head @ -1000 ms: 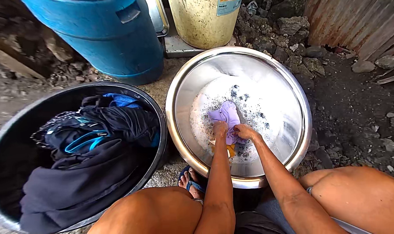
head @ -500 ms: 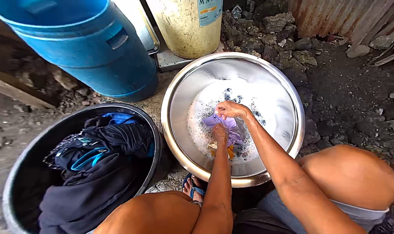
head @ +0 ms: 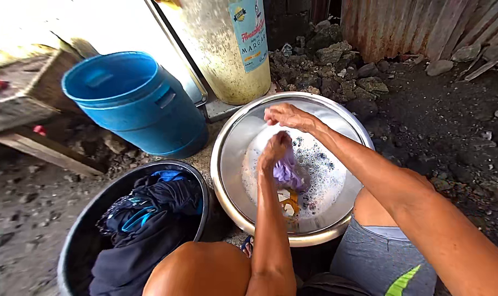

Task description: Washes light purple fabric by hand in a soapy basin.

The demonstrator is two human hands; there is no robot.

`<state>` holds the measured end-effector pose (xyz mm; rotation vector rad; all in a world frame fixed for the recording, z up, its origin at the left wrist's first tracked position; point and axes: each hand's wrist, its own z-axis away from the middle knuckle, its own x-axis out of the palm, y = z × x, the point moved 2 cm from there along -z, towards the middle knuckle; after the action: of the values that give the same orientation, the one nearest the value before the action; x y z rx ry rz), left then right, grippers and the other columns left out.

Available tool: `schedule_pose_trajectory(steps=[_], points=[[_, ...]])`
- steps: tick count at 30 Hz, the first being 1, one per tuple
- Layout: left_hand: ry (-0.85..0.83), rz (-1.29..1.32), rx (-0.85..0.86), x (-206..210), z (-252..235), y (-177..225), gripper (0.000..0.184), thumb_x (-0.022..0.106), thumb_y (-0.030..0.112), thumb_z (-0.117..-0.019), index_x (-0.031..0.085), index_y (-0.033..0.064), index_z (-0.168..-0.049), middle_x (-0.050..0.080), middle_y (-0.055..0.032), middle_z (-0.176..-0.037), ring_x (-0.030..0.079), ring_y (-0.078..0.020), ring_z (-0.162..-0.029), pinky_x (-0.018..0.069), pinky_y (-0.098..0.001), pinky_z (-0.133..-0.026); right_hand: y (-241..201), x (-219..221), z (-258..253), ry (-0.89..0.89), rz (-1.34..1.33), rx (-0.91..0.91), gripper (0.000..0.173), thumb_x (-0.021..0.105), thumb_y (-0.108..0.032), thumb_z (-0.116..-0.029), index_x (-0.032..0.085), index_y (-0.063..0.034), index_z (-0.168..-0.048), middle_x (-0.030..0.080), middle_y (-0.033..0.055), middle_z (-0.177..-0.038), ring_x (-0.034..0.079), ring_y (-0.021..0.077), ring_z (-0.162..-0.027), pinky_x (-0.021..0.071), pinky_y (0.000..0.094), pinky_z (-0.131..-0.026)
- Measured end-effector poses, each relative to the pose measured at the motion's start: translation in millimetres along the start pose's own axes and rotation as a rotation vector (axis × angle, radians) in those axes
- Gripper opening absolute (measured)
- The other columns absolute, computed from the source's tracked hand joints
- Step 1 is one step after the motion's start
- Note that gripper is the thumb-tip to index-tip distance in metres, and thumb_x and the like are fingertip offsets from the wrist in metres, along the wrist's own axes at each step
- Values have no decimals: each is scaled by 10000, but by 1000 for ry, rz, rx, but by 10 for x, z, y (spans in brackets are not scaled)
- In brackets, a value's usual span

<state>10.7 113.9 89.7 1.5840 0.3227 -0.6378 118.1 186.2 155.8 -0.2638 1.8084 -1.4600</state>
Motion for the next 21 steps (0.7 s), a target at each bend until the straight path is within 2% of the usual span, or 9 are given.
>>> schedule_pose_trajectory(steps=[3,5,7,9,12,13,16,19,21], points=[[-90,5,204,-703,-126,672,168,552,69,-1020,662,-52,-1063,671,-107,-990,632,-137,-933,533,-356,-893,-117,-65,37,17,-490,33,614,205,-483,-1120,636,-48,-1156,693,61,-969,674,133,-883,571,340,-799],[-144,-36,203,-1103,-151,1010,153,558,108,-1026,643,-12,-982,633,-48,-817,598,-91,-743,520,-310,-725,-148,-193,121,-102,-558,34,698,156,-590,-1087,610,-81,-1236,703,60,-1027,690,146,-933,591,355,-803],[-241,13,191,-1391,-182,1221,158,542,126,-1040,602,50,-914,596,2,-711,578,-63,-634,499,-248,-612,-194,-343,214,-153,-510,-30,688,151,-560,-1095,619,-71,-1217,718,44,-1010,705,126,-918,596,334,-788],[-333,123,192,-1570,-255,1292,170,519,97,-1034,604,90,-888,619,25,-703,597,-43,-622,509,-208,-585,-242,-481,311,-198,-437,-108,556,229,-449,-1115,641,-77,-1155,724,4,-977,708,95,-906,603,319,-807],[-351,146,177,-1695,-298,1312,193,511,88,-1040,611,110,-876,626,42,-698,600,-23,-613,500,-183,-567,-253,-524,392,-280,-322,-187,295,429,-209,-1085,645,-115,-907,704,-46,-833,698,61,-791,613,296,-751],[-341,134,176,-1718,-301,1309,196,514,92,-1043,611,113,-874,623,47,-696,597,-19,-611,497,-179,-564,-239,-509,398,-321,-276,-180,275,456,-184,-1078,635,-109,-883,695,-46,-810,692,56,-771,607,286,-742],[-308,92,187,-1753,-326,1268,198,519,95,-1044,599,109,-863,599,48,-687,578,-22,-608,482,-182,-569,-208,-428,384,-324,-113,-110,273,448,-165,-1088,640,-40,-940,670,0,-803,677,71,-748,595,286,-735],[-278,29,168,-1827,-396,1178,184,534,102,-1046,604,96,-876,587,43,-683,564,-22,-603,465,-181,-569,-221,-468,347,-132,-3,-101,285,418,-159,-1098,637,-9,-994,677,32,-820,681,83,-729,598,300,-729],[-283,67,140,-1905,-436,1019,176,526,98,-1045,600,106,-886,591,49,-688,567,-20,-601,473,-181,-565,-216,-567,324,26,-74,-133,271,423,-186,-1096,639,-32,-1040,648,18,-928,653,84,-867,577,325,-838]])
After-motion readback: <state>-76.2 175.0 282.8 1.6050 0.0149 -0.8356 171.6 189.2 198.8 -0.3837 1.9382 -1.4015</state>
